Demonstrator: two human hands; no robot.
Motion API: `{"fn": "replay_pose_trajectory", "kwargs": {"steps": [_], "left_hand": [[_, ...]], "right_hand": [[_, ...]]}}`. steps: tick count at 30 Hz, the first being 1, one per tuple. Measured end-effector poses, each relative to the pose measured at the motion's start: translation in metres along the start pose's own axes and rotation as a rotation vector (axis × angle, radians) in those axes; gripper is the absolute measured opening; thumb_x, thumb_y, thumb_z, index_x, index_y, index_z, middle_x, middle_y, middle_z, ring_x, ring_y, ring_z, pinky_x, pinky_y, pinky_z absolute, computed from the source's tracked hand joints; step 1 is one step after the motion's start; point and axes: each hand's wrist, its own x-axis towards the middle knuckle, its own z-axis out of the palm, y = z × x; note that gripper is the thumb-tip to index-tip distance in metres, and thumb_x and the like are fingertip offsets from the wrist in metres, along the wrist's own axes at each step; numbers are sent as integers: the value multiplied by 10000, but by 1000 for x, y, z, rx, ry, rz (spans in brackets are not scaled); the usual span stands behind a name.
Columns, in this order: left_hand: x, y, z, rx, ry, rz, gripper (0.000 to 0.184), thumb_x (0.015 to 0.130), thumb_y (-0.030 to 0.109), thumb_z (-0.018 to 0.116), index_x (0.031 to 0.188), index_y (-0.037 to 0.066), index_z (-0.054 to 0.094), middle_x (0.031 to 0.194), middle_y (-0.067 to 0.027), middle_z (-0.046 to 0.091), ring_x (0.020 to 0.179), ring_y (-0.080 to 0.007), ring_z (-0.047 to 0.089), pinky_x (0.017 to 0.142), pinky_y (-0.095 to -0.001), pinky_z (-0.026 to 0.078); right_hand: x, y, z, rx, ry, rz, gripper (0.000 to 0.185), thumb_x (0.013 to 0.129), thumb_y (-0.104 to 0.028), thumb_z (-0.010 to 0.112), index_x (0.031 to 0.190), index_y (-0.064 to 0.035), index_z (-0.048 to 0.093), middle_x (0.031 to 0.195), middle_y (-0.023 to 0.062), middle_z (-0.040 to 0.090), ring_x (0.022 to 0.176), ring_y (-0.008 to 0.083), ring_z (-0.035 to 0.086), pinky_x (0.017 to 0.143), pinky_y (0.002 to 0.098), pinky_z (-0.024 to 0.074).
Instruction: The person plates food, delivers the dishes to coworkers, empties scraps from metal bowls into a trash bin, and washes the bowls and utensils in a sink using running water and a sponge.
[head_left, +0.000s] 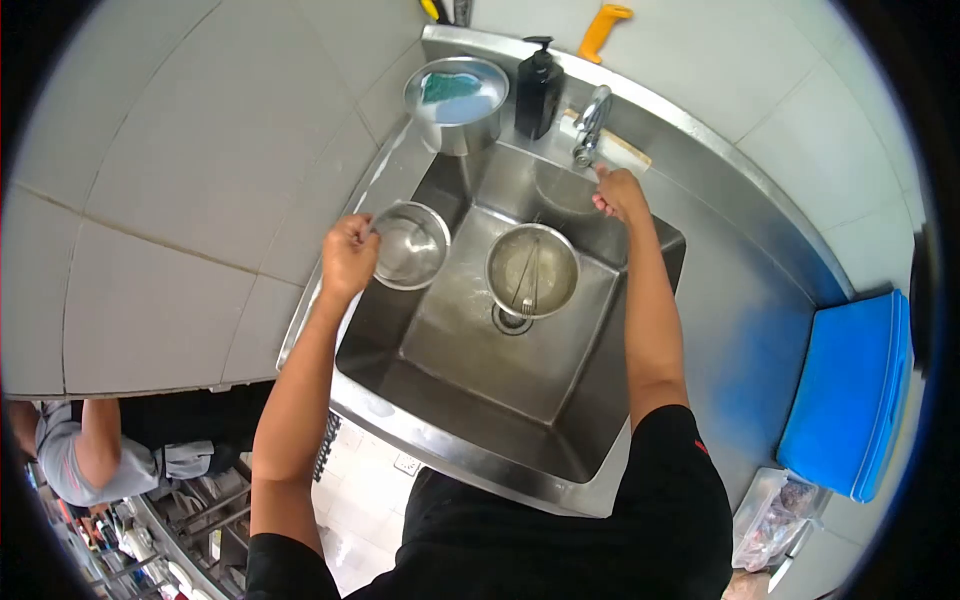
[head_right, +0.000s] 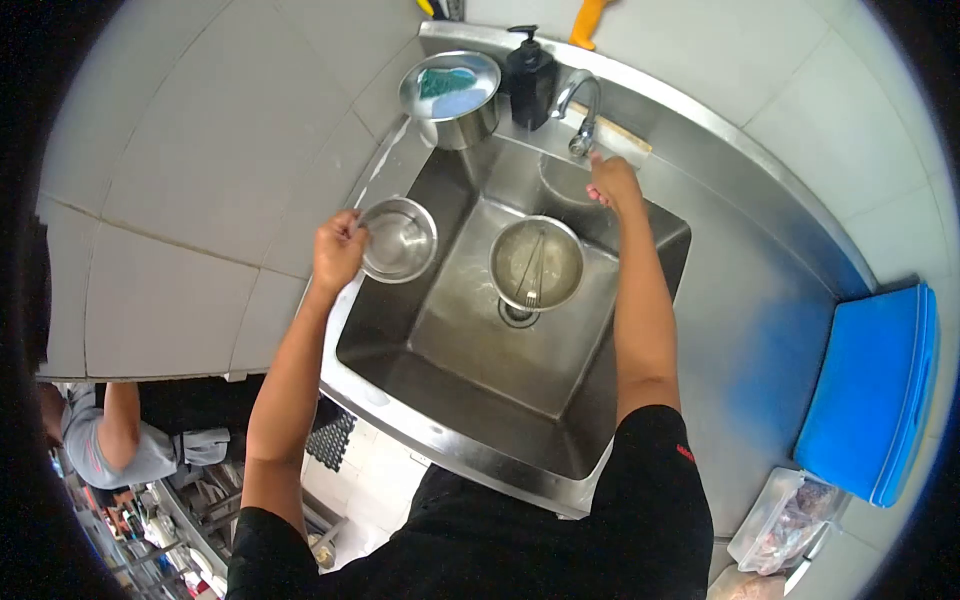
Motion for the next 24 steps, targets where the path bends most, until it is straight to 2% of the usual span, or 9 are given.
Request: {"fn": "replay_pose_trajectory", "kwargs": {"steps": [3,5,7,9,14,16,20,22,24], "left_hand": [[17,32,35,-77,-112,-136,144,737,2,584,648,-33,477,795,-166,626,668,-201,574,618,-326,449],[27,52,58,-57,-177,-167,188,761,16,584,625,-18,459,758,-148,623,663,-166,564,611,-320,442],[39,57,90,-116,-242,-120,192,744,39,596,622,-16,458,655,-134,579,576,-181,535,550,-329,423],[52,71,114,-54,-294,-77,176,724,62,603,630,-18,476,639,-155,560,570,-234,535,558,-348,430],[69,104,164,48,-449,147,107,681,81,591,726,-9,554,702,-219,577,667,-406,559,599,-417,453],[68,100,190,54,-394,350,158,691,54,580,841,4,571,774,-214,604,739,-416,573,653,-436,474],[59,83,207,74,-371,154,223,689,9,551,912,6,564,851,-217,601,809,-425,557,722,-453,470],[52,102,184,71,-307,393,217,647,-71,512,858,-30,541,869,-237,569,858,-427,535,788,-451,447],[53,99,179,-24,-278,427,276,615,-88,501,880,-18,534,860,-231,534,910,-407,499,836,-449,416]], "right_hand": [[3,-8,-11,261,55,-106,467,922,-392,470,668,-12,565,698,132,625,440,148,504,425,253,430],[-2,-29,-10,582,-19,-260,432,917,-384,485,749,3,578,731,143,638,486,148,543,431,243,434],[-27,-59,-9,628,-156,-200,419,911,-383,498,866,26,576,747,131,641,526,143,570,430,223,433],[-38,-78,-20,111,-222,-160,391,904,-364,519,950,22,562,789,119,643,604,140,609,475,229,456],[-86,-80,-9,340,-495,-370,152,849,-87,577,970,5,583,807,71,627,672,115,604,539,228,486],[-89,-76,-1,291,-539,-446,116,830,-91,604,897,3,589,789,58,618,655,110,593,543,230,485],[-89,-73,6,158,-461,-464,99,814,-84,613,854,4,595,770,56,612,642,110,583,540,233,486],[-88,-67,8,307,-458,-334,84,795,-80,623,784,-1,596,738,54,604,628,110,576,519,232,471],[-82,-64,14,322,-467,-394,86,789,-78,623,749,-10,590,723,56,601,616,108,570,499,231,454]]}}
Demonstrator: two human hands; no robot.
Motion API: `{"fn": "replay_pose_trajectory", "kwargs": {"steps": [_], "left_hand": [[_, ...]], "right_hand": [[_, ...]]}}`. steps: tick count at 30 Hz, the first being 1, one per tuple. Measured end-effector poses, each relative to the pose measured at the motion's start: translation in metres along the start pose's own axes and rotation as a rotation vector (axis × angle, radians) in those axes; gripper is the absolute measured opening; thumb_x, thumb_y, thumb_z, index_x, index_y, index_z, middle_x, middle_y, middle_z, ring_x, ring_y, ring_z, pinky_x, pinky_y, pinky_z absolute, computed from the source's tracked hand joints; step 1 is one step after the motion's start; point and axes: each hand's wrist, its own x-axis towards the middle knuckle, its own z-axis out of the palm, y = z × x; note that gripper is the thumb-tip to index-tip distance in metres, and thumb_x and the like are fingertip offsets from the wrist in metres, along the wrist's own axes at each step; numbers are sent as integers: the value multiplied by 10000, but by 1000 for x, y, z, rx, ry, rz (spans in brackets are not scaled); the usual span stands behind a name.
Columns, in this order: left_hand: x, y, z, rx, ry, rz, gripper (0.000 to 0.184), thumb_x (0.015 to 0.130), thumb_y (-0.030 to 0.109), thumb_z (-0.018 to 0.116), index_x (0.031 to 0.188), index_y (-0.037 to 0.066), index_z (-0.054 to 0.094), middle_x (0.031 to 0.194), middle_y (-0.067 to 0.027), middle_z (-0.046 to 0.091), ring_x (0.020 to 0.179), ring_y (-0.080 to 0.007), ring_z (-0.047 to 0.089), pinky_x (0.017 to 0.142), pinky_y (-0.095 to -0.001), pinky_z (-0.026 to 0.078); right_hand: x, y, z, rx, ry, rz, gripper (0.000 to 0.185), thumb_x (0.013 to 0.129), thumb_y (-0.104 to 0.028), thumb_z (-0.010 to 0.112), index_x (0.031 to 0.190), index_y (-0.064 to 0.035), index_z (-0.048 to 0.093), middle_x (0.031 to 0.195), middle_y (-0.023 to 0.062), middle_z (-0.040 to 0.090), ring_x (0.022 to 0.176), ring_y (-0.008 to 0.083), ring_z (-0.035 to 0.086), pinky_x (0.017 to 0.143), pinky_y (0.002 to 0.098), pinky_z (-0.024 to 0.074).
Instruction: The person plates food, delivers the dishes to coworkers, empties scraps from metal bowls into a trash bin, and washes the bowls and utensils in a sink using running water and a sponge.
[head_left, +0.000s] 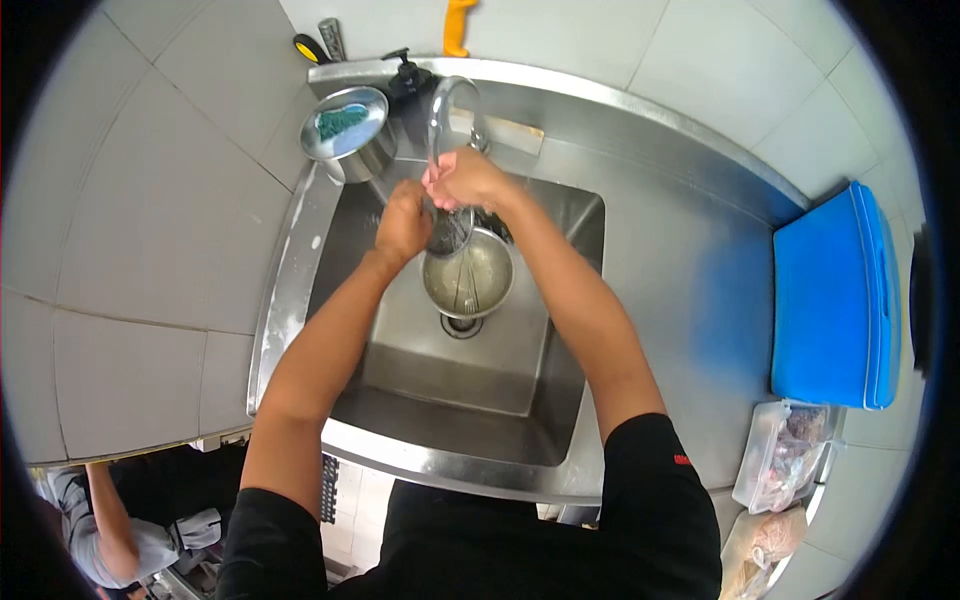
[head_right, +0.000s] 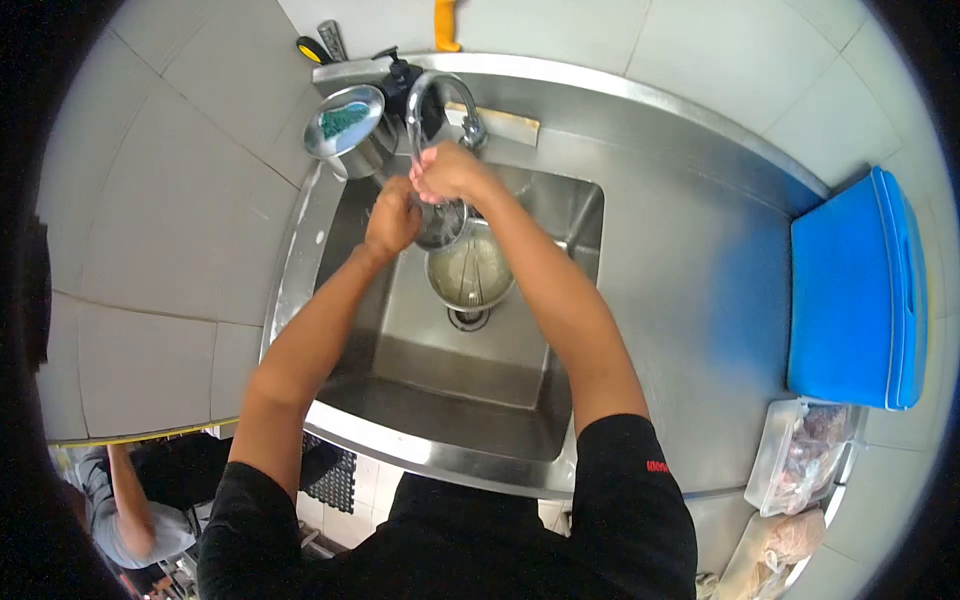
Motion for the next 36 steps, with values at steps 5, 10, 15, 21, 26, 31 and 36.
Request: {"fn": "replay_pose_trajectory", "kwargs": {"steps": [5,10,15,21,26,31,36], "left_hand": [[-9,22,-20,100,-41,23,288,614,-95,517,888,-8,524,939,-204,530,949,-390,504,836,-425,436],[-29,30,-52,240,-105,117,287,630,-86,538,902,2,519,1058,-178,502,1048,-355,489,864,-389,455],[-65,20,-112,256,-53,-1,263,634,-92,521,884,-10,510,1098,-167,500,1088,-345,476,876,-399,446],[-117,-2,-181,423,78,-215,237,659,-90,490,878,-6,526,1080,-164,527,1015,-357,522,823,-405,476],[-163,-38,-206,596,92,-430,243,671,-67,497,901,-2,539,1068,-161,540,980,-351,548,764,-414,502],[-166,-45,-190,551,93,-618,198,820,209,591,875,18,581,1151,-196,521,928,-376,575,743,-429,513],[-168,-37,-195,443,184,-543,300,917,309,454,883,38,578,1112,-128,548,1002,-306,534,844,-428,446]], "right_hand": [[-7,-13,8,-599,373,-126,66,746,-60,595,756,-3,626,775,129,624,695,212,618,583,322,505],[25,28,-5,-1519,770,-370,211,767,-78,522,913,-3,654,988,129,613,1071,277,498,861,414,405],[8,14,3,-1305,391,268,266,834,-151,480,940,17,658,1094,204,584,1067,314,516,859,429,389],[22,33,53,-1659,741,155,218,826,-174,533,899,-24,674,961,189,636,887,336,600,749,407,477],[151,-39,71,-913,507,-722,129,805,-86,497,784,-21,606,811,221,581,834,381,581,730,442,467],[263,-18,38,-1338,-156,-483,536,608,-124,679,1135,-115,587,1105,169,596,1028,327,569,903,394,446],[297,-2,48,-1276,-138,-132,746,673,-187,695,1331,-74,363,1209,194,539,1135,345,503,967,375,395]]}}
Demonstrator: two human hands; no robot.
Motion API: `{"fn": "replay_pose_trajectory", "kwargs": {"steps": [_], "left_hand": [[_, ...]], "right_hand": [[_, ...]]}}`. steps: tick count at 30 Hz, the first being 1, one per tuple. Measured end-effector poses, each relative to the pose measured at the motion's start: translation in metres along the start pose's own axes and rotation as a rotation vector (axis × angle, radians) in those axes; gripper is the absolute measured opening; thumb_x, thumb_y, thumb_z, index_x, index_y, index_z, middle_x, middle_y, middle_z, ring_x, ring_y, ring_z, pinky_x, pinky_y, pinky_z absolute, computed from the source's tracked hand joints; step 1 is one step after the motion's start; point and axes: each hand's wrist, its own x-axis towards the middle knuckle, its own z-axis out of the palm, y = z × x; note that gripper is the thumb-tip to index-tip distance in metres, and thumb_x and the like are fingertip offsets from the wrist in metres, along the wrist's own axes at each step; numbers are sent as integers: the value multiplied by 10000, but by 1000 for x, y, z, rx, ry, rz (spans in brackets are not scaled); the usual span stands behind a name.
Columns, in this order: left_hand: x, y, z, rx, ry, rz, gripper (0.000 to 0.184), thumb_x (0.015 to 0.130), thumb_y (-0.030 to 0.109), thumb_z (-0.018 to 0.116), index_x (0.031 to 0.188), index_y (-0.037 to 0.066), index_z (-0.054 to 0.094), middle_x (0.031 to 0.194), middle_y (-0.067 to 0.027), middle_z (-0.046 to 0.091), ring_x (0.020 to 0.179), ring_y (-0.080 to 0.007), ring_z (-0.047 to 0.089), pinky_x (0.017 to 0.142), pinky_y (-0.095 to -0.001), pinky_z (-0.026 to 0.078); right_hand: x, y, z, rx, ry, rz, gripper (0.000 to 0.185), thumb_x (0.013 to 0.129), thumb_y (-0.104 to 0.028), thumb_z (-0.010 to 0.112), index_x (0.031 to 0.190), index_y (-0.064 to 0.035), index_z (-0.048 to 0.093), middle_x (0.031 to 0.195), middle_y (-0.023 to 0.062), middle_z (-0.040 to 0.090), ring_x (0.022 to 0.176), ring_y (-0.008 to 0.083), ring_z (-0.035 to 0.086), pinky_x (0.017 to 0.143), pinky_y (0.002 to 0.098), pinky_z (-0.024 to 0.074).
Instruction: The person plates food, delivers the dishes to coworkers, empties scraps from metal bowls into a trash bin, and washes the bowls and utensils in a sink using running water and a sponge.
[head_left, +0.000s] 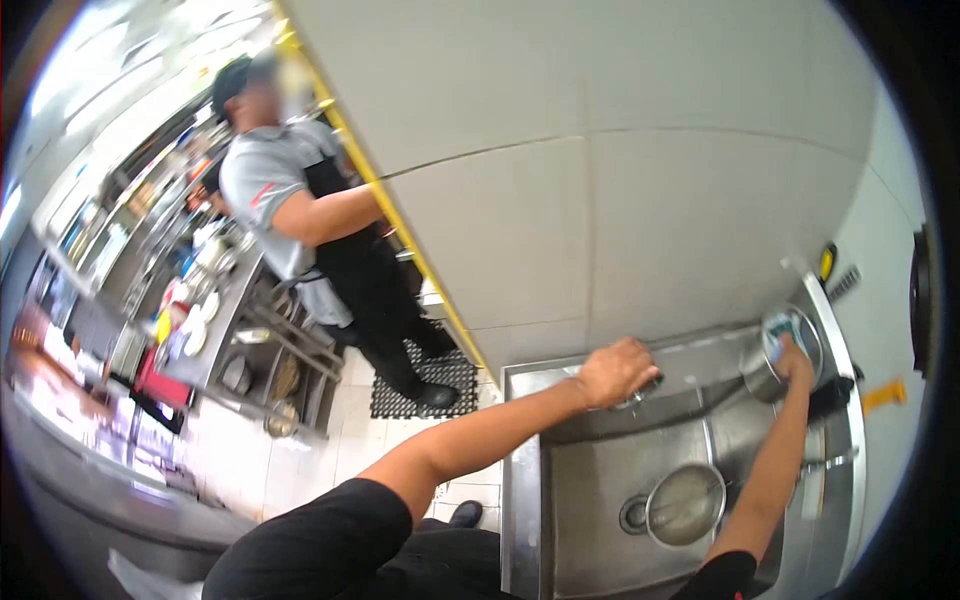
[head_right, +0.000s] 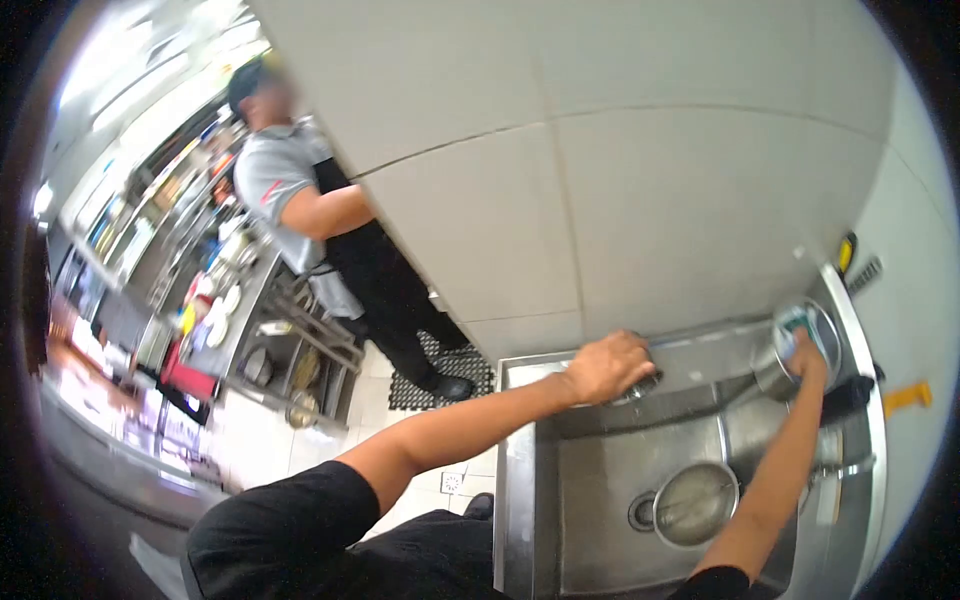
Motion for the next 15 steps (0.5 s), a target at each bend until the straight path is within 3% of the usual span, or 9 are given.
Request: {"fn": "replay_pose_trajectory", "kwargs": {"steps": [5,6,7,8,9,10,11,13,15], "left_hand": [[-7,3,4,97,-5,-29,273,898,293,441,935,61,580,1077,-107,564,1011,-301,510,858,-464,367],[-6,3,11,133,1,-24,270,886,286,445,956,64,581,1075,-111,564,1029,-298,500,862,-472,345],[4,5,3,184,-216,-100,276,866,273,446,991,67,582,1080,-124,561,1057,-293,485,866,-483,347],[4,-3,21,202,-151,-95,290,869,265,420,996,67,591,1086,-142,561,1049,-307,488,861,-482,357],[1,-15,38,360,-28,114,276,852,270,438,922,77,623,1001,-129,599,959,-299,541,792,-461,392],[6,-10,31,176,1,31,259,849,260,454,938,82,620,1009,-121,596,969,-294,535,789,-451,393],[9,-9,28,67,12,2,228,848,236,467,952,91,608,1018,-103,593,970,-288,529,786,-447,388],[9,0,16,50,14,6,208,845,232,475,952,97,593,999,-76,594,968,-280,522,794,-427,376],[10,3,13,57,22,7,207,846,236,475,949,101,592,993,-72,593,970,-279,519,797,-424,374]], "right_hand": [[12,11,24,-66,156,-26,621,698,-187,661,1270,-39,469,1316,179,450,1230,301,419,1023,357,345],[-6,0,13,-134,200,-58,468,748,-133,560,1201,-21,521,1216,201,527,1155,345,482,1003,378,366],[-22,-26,-10,-58,126,70,450,715,-136,545,1148,-12,547,1184,203,548,1124,352,505,977,393,390],[-12,-16,1,-11,298,69,443,687,-170,545,1105,-26,568,1154,205,564,1092,359,524,940,408,414],[-24,-21,-12,26,272,95,423,685,-208,554,1074,-46,597,1127,209,577,1071,366,533,914,412,427],[-40,-21,-9,72,502,2,382,680,-243,577,1017,-71,630,1090,208,590,1018,370,556,880,420,443],[-42,-22,-28,-63,262,-88,391,629,-276,655,972,-89,653,1097,191,586,1009,355,556,894,416,434],[-47,-28,-31,-166,224,-104,465,470,-239,792,895,-106,656,1060,166,580,1061,332,512,910,395,424],[-55,-26,-19,109,543,-156,436,470,-190,792,868,-103,638,1017,160,578,1033,335,517,883,392,440]]}}
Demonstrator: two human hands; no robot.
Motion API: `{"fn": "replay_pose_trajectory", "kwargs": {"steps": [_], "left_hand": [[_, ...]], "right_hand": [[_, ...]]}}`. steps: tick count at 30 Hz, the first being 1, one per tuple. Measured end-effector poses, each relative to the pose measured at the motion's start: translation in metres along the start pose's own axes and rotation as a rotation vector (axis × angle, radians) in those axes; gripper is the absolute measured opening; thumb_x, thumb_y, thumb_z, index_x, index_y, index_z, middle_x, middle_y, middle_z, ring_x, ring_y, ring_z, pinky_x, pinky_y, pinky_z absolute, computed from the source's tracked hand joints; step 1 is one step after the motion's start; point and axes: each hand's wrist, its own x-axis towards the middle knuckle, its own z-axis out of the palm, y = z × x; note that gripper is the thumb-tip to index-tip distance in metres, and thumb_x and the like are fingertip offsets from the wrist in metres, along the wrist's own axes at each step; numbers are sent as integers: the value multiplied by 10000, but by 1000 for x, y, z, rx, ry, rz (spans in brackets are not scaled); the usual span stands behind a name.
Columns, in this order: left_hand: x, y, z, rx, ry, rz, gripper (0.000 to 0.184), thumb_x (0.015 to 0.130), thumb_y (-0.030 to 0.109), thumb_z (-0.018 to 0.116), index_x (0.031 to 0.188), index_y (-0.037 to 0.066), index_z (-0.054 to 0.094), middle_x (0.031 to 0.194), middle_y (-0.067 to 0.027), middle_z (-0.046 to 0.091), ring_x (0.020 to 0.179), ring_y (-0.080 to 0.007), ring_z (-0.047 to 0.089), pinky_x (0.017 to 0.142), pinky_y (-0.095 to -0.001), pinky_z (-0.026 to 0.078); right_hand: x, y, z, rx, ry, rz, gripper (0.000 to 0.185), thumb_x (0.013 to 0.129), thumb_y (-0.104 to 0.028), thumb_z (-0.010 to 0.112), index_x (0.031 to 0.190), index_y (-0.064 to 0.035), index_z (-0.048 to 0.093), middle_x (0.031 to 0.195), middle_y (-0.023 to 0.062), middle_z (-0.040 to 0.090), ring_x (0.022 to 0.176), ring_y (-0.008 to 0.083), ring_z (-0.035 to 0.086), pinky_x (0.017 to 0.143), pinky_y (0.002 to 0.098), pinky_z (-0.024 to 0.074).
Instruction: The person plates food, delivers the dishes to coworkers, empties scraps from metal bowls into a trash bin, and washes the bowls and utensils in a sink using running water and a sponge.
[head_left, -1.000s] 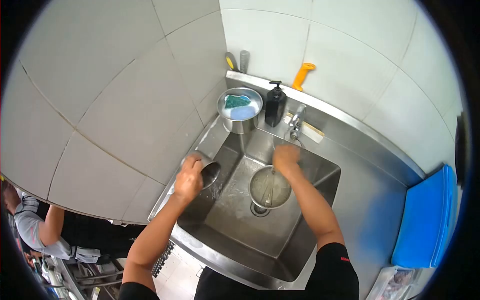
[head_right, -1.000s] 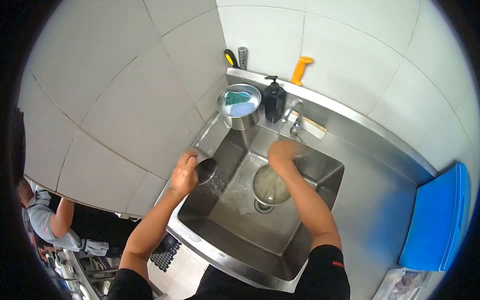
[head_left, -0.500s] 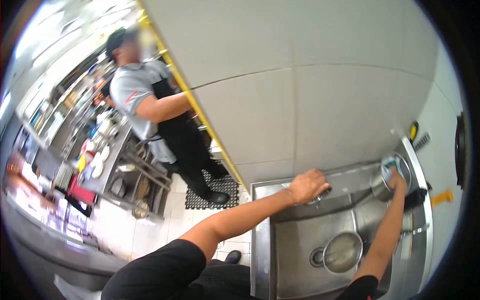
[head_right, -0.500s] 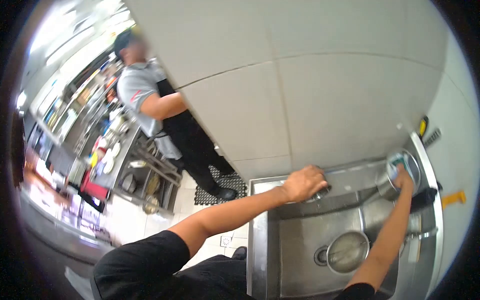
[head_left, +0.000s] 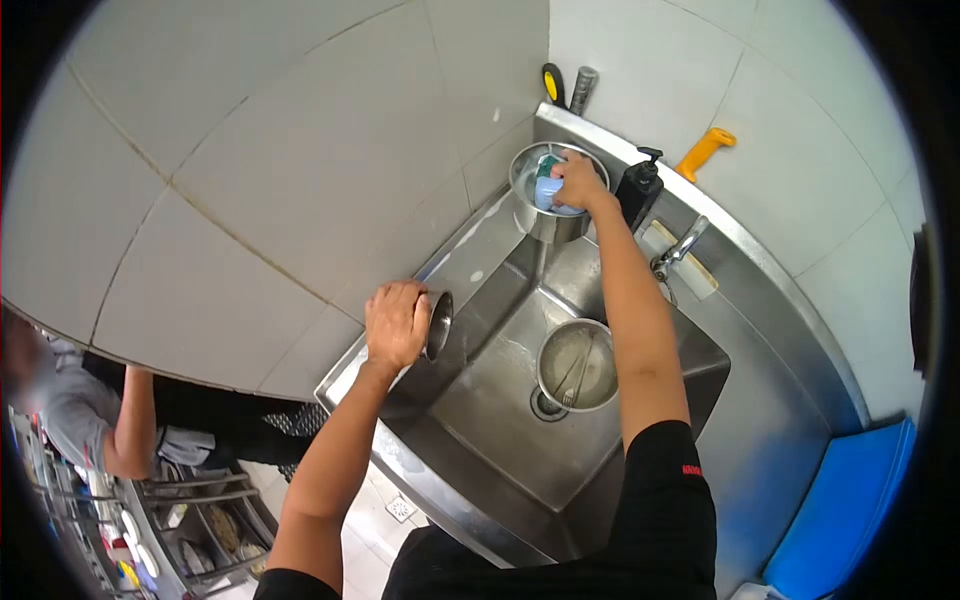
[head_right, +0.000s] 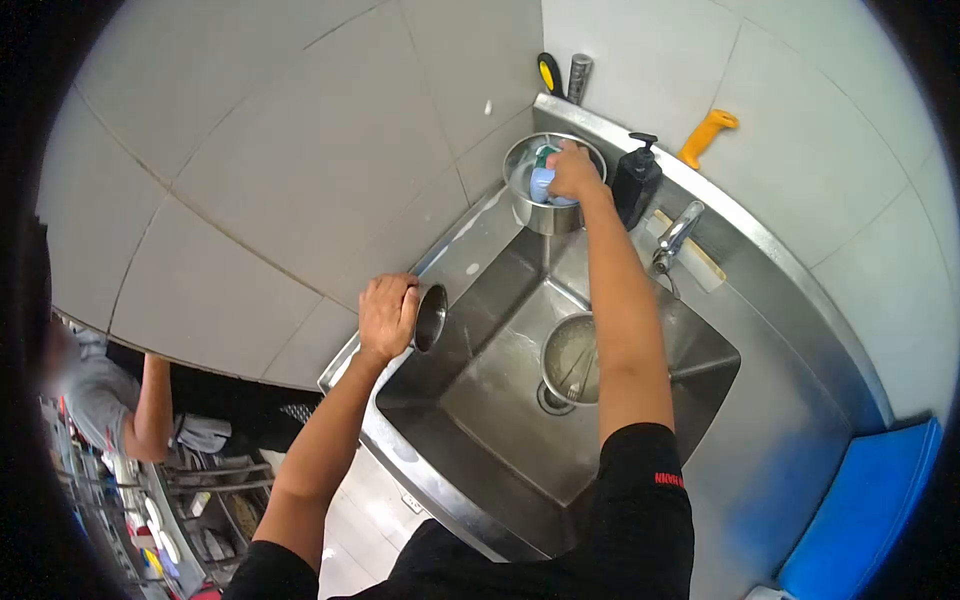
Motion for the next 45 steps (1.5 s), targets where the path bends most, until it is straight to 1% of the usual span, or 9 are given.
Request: {"fn": "replay_pose_trajectory", "kwargs": {"steps": [4,14,17,25,31,35,37,39,45], "left_hand": [[2,2,0,17,35,2,190,842,224,483,944,101,587,979,-66,589,965,-275,514,802,-407,375],[-2,-4,3,-35,97,4,163,821,200,513,921,97,590,954,-48,592,944,-274,516,792,-401,390],[-3,-5,4,-49,103,3,166,818,202,517,928,101,591,957,-46,592,946,-271,516,793,-402,389],[-3,-6,6,-50,80,-28,177,828,209,505,928,92,591,942,-66,590,937,-283,516,794,-402,394],[1,-6,5,-46,101,9,184,817,217,510,936,102,589,935,-55,588,933,-275,519,784,-398,396],[1,-5,4,-45,87,19,175,842,197,491,923,72,585,915,-105,587,885,-314,522,776,-407,402],[3,-6,5,-39,78,17,176,847,198,488,926,72,583,913,-109,585,884,-318,521,777,-410,402],[2,-8,7,-34,58,11,178,853,200,484,929,71,580,911,-114,584,883,-321,520,779,-413,402],[5,-7,8,-109,57,-8,202,864,227,482,933,72,591,926,-115,593,908,-321,532,789,-413,431]], "right_hand": [[9,-14,-8,-44,-260,158,369,660,-81,632,1023,-144,623,1080,152,565,1049,374,526,907,424,435],[-2,-38,-24,-45,-123,207,387,674,-143,658,1057,-128,605,1169,157,555,1108,352,517,912,433,431],[10,-18,4,-56,-530,207,418,665,-174,684,1074,-137,603,1216,159,533,1120,355,513,924,427,431],[6,-20,0,34,-95,297,512,652,-271,716,1119,-100,596,1158,180,561,1045,328,564,901,396,454],[3,-15,2,177,-91,323,449,640,-411,729,783,-1,613,783,207,627,779,352,607,721,396,472],[11,-2,28,48,274,280,185,767,-230,638,867,-76,613,774,216,607,789,385,598,713,440,473],[0,-17,4,-34,417,156,329,756,-100,606,1077,-155,567,830,246,533,826,429,547,755,481,447],[-11,-41,-26,204,625,136,535,751,-112,629,1255,-87,452,978,254,553,913,405,555,784,457,460],[-124,-114,-45,945,428,278,390,693,-144,708,1021,20,574,924,75,629,859,167,582,761,303,472]]}}
